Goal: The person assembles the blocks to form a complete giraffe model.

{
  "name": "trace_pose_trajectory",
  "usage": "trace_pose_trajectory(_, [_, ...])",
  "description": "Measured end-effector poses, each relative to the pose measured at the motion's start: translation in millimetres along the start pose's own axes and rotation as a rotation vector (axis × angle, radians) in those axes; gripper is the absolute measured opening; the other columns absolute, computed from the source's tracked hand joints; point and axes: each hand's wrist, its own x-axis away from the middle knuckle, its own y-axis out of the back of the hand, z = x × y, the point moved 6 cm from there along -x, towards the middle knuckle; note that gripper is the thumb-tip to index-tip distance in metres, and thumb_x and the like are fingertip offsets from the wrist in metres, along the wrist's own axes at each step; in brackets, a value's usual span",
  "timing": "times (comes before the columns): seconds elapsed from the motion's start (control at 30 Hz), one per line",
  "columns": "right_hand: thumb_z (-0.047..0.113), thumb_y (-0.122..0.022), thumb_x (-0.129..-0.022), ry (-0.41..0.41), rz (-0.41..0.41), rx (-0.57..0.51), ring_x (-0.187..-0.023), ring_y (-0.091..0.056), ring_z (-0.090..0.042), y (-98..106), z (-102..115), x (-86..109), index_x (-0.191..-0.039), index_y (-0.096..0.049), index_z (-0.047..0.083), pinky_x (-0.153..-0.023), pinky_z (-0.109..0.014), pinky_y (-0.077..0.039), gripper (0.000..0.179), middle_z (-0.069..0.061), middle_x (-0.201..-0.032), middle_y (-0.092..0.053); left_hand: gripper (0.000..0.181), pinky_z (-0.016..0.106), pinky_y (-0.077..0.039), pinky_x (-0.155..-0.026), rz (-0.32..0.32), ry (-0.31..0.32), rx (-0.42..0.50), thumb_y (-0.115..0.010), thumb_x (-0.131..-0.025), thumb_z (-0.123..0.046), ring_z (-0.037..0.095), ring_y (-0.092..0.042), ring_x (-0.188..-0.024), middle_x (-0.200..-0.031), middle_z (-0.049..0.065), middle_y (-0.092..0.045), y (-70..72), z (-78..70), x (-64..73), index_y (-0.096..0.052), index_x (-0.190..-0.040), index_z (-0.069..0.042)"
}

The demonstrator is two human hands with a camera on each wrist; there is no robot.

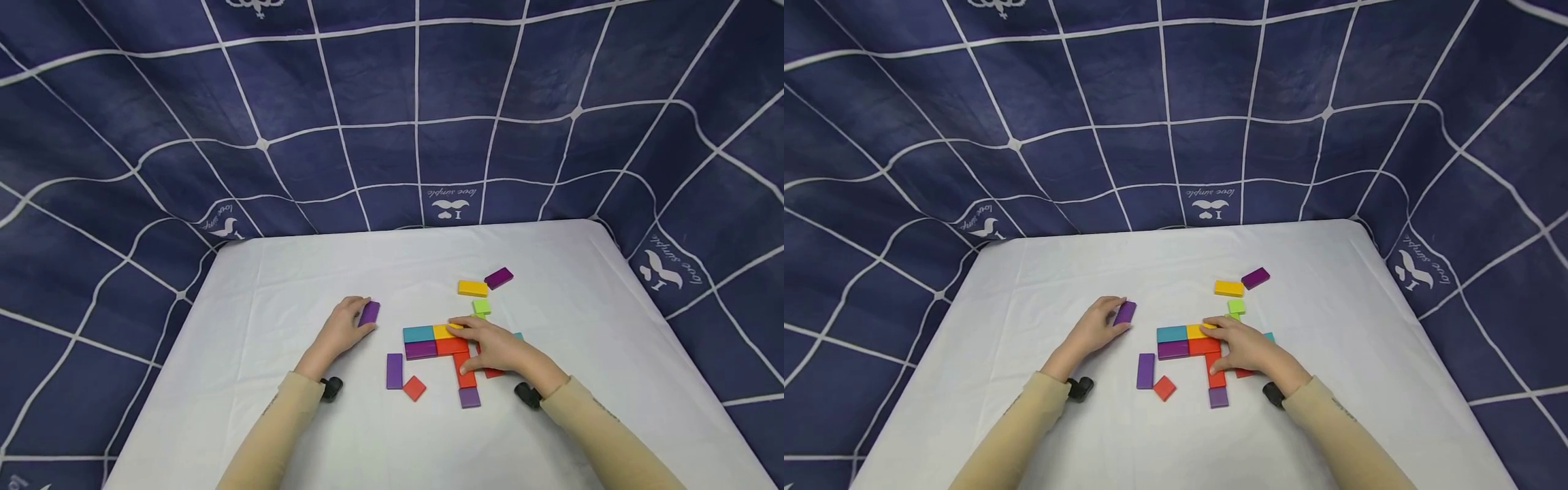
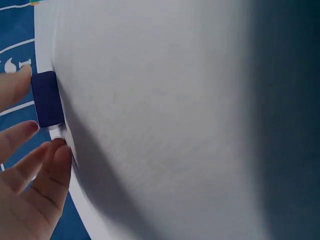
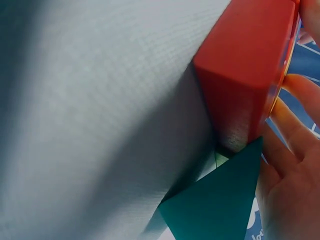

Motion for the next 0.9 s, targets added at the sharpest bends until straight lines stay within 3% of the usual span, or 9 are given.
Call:
trace_pose_trajectory(0.17, [0.042,-0.082,-0.077,0.007,-0.002,0.001,-0.14,-0.04,-0.032,0.5,0.8,-0.6,-0.146,-0.049,0.013,-0.109,-0.056,-0.042,0.083,-0.005,-0.155,-0.041,0.065,0.05,-0.04,-0.112,0.052,-0.038,-0.003,-0.074,-0.089,-0.024,0.039,-0.044,-0.137,-0.149,0.018,-0.046,-5.8,0.5,-3.8,-0.048,-0.144,-0.002])
trace_pose_trajectory(0.53, [0.042,-0.082,-0.077,-0.002,-0.005,0.007,-0.14,-0.04,-0.033,2.0,0.4,0.3,-0.146,-0.049,0.014,-0.109,-0.056,-0.042,0.082,-0.005,-0.155,-0.041,0.058,0.046,-0.048,-0.104,0.109,-0.072,-0.045,-0.074,-0.088,-0.016,0.031,-0.057,-0.122,-0.133,0.013,-0.06,-13.1,-17.9,6.3,-0.054,-0.141,-0.004])
trace_pose_trajectory(0.73, [0.04,-0.082,-0.078,-0.013,0.0,-0.01,-0.14,-0.04,-0.033,0.9,-0.4,0.3,-0.147,-0.048,0.014,-0.109,-0.056,-0.042,0.081,-0.005,-0.155,-0.04,0.057,0.044,-0.051,-0.1,0.132,-0.086,-0.018,-0.076,-0.087,-0.017,0.029,-0.06,-0.117,-0.129,0.013,-0.062,-18.0,-25.6,15.9,-0.056,-0.138,-0.002])
trace_pose_trajectory(0.9, [0.04,-0.081,-0.079,-0.017,0.003,-0.009,-0.14,-0.039,-0.033,0.2,-0.4,0.6,-0.147,-0.048,0.014,-0.108,-0.056,-0.042,0.08,-0.005,-0.155,-0.04,0.055,0.04,-0.054,-0.091,0.138,-0.086,0.005,-0.079,-0.084,-0.017,0.022,-0.062,-0.104,-0.12,0.01,-0.065,-20.0,-28.3,21.6,-0.06,-0.134,-0.005])
